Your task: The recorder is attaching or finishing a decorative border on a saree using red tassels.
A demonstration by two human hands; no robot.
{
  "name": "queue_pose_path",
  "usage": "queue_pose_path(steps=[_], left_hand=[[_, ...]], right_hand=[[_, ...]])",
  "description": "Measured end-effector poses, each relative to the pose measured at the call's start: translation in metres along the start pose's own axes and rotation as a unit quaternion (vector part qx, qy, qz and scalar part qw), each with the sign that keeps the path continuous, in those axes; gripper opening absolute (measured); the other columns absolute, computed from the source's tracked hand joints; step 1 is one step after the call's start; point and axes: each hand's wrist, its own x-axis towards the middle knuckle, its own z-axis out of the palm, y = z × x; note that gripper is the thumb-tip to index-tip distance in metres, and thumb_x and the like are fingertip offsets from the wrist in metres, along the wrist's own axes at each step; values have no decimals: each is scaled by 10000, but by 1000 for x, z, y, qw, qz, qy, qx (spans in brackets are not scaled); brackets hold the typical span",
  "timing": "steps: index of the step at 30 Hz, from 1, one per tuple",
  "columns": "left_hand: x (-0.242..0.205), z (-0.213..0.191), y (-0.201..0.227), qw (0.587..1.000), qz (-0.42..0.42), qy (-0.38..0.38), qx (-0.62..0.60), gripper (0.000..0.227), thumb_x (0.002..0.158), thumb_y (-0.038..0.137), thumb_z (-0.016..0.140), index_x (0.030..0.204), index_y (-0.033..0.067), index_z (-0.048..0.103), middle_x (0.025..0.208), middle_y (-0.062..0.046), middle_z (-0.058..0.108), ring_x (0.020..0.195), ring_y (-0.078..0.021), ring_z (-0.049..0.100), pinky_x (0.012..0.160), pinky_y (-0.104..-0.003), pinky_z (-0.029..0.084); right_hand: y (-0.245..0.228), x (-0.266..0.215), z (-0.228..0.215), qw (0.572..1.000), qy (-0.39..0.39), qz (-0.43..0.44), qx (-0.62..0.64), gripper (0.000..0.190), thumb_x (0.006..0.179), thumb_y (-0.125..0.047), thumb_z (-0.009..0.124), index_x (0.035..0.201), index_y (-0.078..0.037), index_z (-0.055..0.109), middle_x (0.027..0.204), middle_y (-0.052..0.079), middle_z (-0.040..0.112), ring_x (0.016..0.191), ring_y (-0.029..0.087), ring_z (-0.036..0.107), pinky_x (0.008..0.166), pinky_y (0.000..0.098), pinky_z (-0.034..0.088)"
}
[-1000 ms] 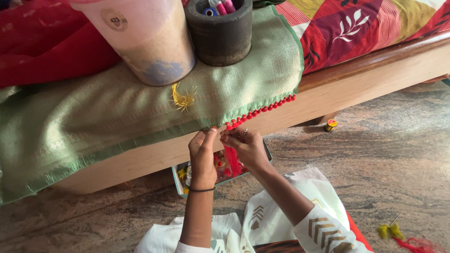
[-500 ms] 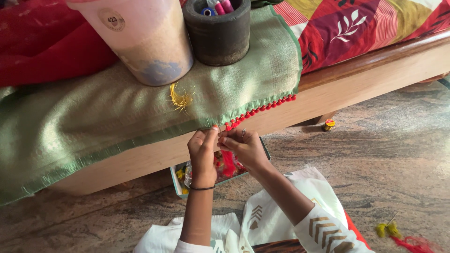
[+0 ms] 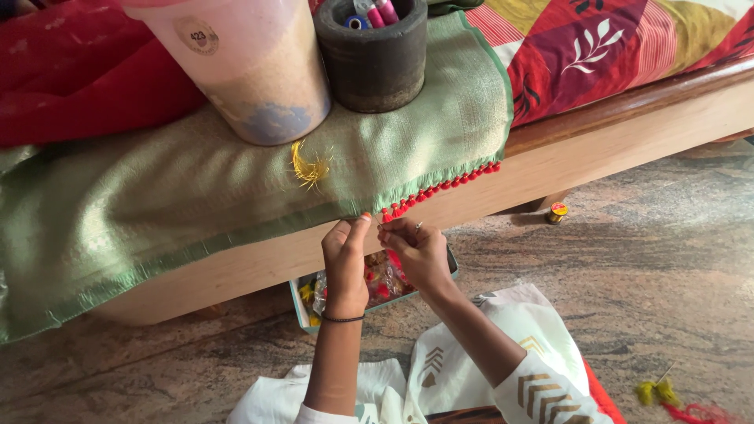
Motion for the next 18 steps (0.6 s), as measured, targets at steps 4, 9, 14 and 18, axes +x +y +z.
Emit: queue_pose_path(steps=[4, 9, 14, 18], left_hand=[[0, -2, -1, 1000, -8, -6, -6, 202, 967, 143, 635, 1025, -29, 724, 1009, -24, 718, 957, -90, 600, 886, -268, 447], [-2, 2, 5, 1000, -5, -15, -2, 208, 990, 135, 639, 1043, -49, 719, 1022, -33, 703, 970, -97, 586, 894, -280, 440], [-3, 6, 10, 1000, 11, -19, -11, 223, 963, 131, 605, 1088, -19, 713, 1089, -28, 726, 1021, -90, 618, 928, -270, 453], [-2, 2, 7, 1000, 13, -11, 3, 212, 972, 125, 614, 1081, -31, 708, 1077, -34, 718, 1013, -93, 610, 920, -274, 453]], right_hand=[[2, 1, 1, 1000, -2, -10, -9, 115, 920, 3, 706, 1015, 52, 750, 907, 76, 786, 848, 103, 731, 810, 261, 615], [1, 2, 2, 1000, -8, -12, 2, 116, 920, -2, 707, 1013, 54, 749, 903, 79, 785, 837, 102, 724, 797, 257, 600], [1, 2, 5, 999, -18, 6, 27, 121, 917, 2, 709, 1018, 57, 747, 907, 82, 787, 832, 101, 721, 785, 253, 588], [-7, -1, 6, 1000, -10, 0, -27, 130, 907, -6, 711, 1017, 48, 754, 897, 82, 794, 820, 94, 728, 774, 245, 595]])
